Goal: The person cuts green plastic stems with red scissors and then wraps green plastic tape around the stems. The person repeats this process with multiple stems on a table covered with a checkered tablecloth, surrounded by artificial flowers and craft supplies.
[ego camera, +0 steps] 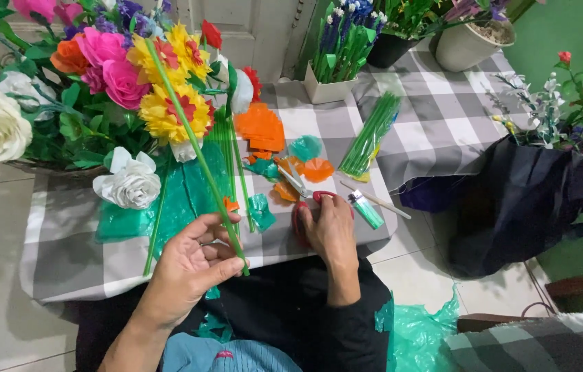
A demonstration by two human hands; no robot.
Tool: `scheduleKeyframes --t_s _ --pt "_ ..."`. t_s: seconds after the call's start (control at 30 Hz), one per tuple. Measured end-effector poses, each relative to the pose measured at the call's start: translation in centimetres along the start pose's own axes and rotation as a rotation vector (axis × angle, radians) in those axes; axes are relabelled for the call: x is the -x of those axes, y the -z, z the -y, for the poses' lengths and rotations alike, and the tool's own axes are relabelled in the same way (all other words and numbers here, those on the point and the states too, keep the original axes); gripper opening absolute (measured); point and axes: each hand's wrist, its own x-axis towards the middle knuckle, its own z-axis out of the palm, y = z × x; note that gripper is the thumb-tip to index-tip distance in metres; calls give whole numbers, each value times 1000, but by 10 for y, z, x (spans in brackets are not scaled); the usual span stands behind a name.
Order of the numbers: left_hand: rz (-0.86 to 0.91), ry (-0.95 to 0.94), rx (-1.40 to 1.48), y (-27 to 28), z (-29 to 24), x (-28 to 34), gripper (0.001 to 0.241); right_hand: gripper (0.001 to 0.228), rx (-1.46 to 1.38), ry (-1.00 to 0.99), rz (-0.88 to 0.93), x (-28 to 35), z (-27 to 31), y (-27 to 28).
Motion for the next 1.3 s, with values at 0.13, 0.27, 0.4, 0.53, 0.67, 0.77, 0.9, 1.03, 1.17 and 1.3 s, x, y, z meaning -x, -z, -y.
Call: scheduleKeyframes --t_s 0.13,0.27,0.4,0.53,0.67,0.77,0.9,1.03,1.17,1.3 --pt "-16 28 -27 -2 -6 1 64 36 96 -57 65 -22 14 14" --pt "-33 43 -85 -4 -11 2 60 28 95 -73 -44 -33 5 15" --pt "-64 56 -136 -3 -4 1 58 18 -196 324 -201 14 49 61" --pt "-85 57 -189 -11 -6 4 55 17 -741 445 62 74 96 75" --pt "-102 -2 -322 -15 -13 11 55 17 -901 404 80 89 112 58" --pt "-116 -35 -411 -15 -14 15 49 16 -937 338 120 89 114 52" --pt "-130 -45 -451 -12 -13 18 49 19 -860 398 129 91 112 49" --pt "-120 29 -408 -6 -14 20 58 19 -888 404 158 96 114 48" --pt "-87 92 -313 -2 -15 23 55 18 -835 454 94 102 116 44" --pt "-48 129 -277 4 -11 24 58 21 -689 525 29 107 120 45"
